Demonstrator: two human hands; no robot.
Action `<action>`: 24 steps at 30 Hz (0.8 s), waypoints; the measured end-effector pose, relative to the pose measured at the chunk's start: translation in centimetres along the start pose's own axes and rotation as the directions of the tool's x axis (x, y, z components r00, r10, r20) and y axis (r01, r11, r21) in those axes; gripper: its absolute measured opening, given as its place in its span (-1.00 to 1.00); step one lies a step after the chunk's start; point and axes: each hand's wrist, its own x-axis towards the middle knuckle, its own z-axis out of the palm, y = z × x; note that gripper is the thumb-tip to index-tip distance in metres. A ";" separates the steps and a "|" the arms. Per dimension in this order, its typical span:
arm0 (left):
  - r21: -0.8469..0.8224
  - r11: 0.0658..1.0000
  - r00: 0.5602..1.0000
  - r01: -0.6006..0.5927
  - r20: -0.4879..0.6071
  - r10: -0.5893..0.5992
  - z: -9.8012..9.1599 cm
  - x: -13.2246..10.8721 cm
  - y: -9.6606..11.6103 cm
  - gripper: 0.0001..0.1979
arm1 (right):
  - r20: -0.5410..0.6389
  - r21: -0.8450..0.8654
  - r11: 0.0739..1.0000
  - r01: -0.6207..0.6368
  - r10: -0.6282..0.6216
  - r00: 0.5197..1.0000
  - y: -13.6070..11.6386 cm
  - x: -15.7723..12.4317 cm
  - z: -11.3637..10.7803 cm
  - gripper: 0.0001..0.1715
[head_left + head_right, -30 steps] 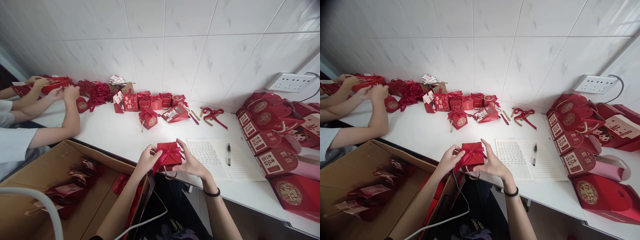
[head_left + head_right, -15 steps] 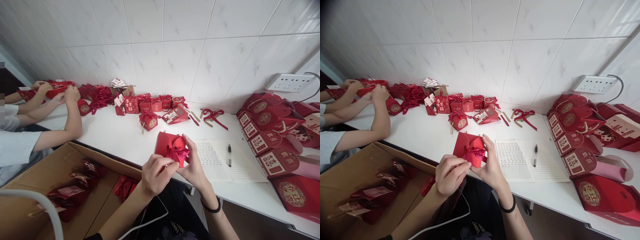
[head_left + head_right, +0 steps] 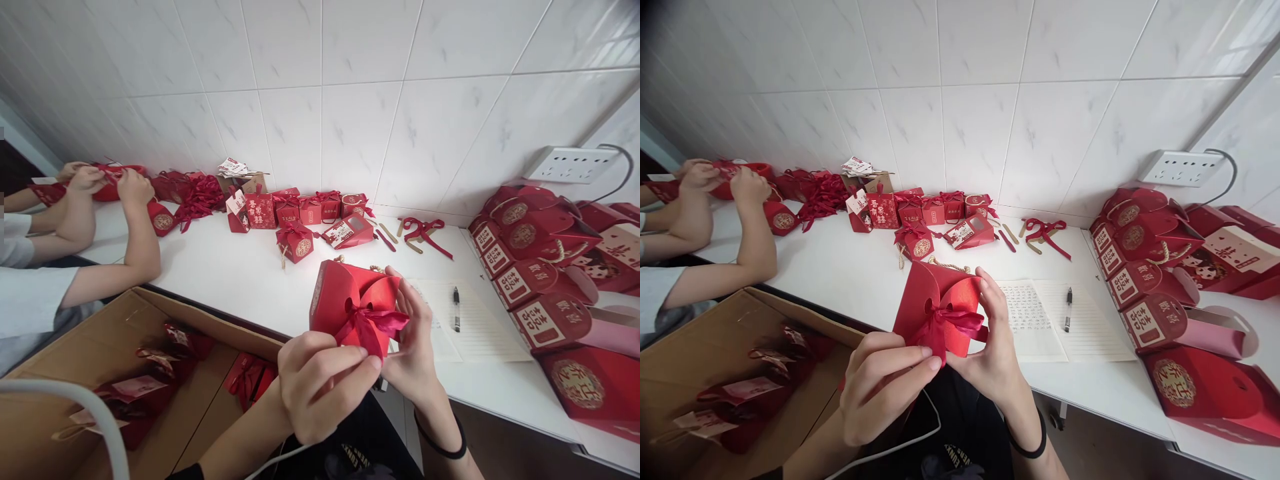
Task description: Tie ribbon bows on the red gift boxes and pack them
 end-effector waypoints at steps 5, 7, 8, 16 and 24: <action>-0.023 1.000 1.000 0.003 0.023 -0.002 -0.4 0.5 0.1 -0.89 | -0.011 0.003 1.000 0.001 -0.001 1.000 -0.2 0.0 0.1 0.05; -0.031 0.999 1.000 0.019 0.004 -0.019 -0.4 0.5 0.0 -0.89 | -0.013 -0.011 1.000 0.018 -0.018 1.000 -0.2 0.1 0.1 0.05; -0.036 0.999 1.000 0.011 -0.015 -0.012 -0.3 0.5 -0.1 -0.89 | -0.012 -0.020 1.000 0.024 -0.024 1.000 -0.2 0.1 0.1 0.05; -0.036 0.998 0.999 0.048 0.008 -0.048 -0.4 0.1 0.5 -0.87 | 0.002 -0.052 0.999 0.016 -0.016 1.000 -0.4 0.2 0.0 0.00; 0.091 0.894 0.884 0.440 0.132 -0.448 -2.2 1.5 -4.6 -0.90 | 0.092 -0.136 0.990 -0.042 0.055 0.994 0.1 0.3 -0.7 0.00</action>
